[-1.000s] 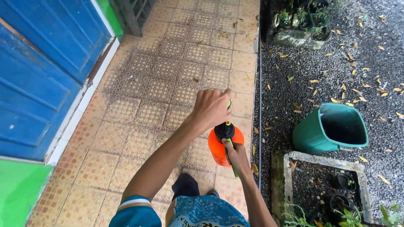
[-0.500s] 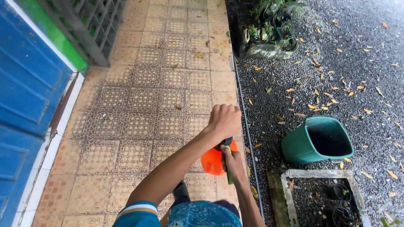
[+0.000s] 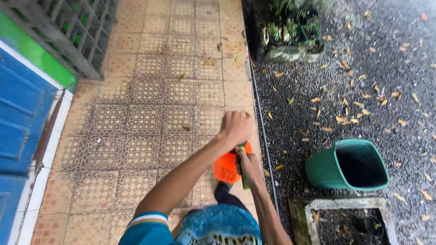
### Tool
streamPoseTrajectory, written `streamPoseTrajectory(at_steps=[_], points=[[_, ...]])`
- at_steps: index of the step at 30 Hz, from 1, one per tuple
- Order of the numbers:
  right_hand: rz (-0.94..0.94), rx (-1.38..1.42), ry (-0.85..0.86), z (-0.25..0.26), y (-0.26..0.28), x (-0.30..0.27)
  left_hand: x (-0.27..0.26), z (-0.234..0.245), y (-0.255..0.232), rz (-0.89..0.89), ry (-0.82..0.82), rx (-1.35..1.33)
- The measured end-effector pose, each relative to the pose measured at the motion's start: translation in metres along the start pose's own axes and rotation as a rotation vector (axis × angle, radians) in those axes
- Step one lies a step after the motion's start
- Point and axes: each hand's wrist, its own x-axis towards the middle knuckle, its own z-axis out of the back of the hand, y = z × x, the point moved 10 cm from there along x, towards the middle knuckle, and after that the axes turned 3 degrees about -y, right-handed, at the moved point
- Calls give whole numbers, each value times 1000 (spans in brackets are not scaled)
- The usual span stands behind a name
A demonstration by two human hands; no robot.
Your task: Using a manual pressure sprayer to water a variety of potted plants in an outdoor setting.
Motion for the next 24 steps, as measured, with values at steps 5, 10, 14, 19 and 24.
streamPoseTrajectory(at_steps=[5,10,14,19,24], points=[[5,-34,50,13,36,71,61,-9,38,76,-21,-56],[88,-55,56,22,81,132,129,19,57,57,-25,-127],[176,-80,1,32,109,186,194,44,60,-24,-18,-178],[163,-97,-87,25,155,256,277,80,95,-148,-53,-161],[162,13,-131,3,231,304,352,105,149,-200,-124,-125]])
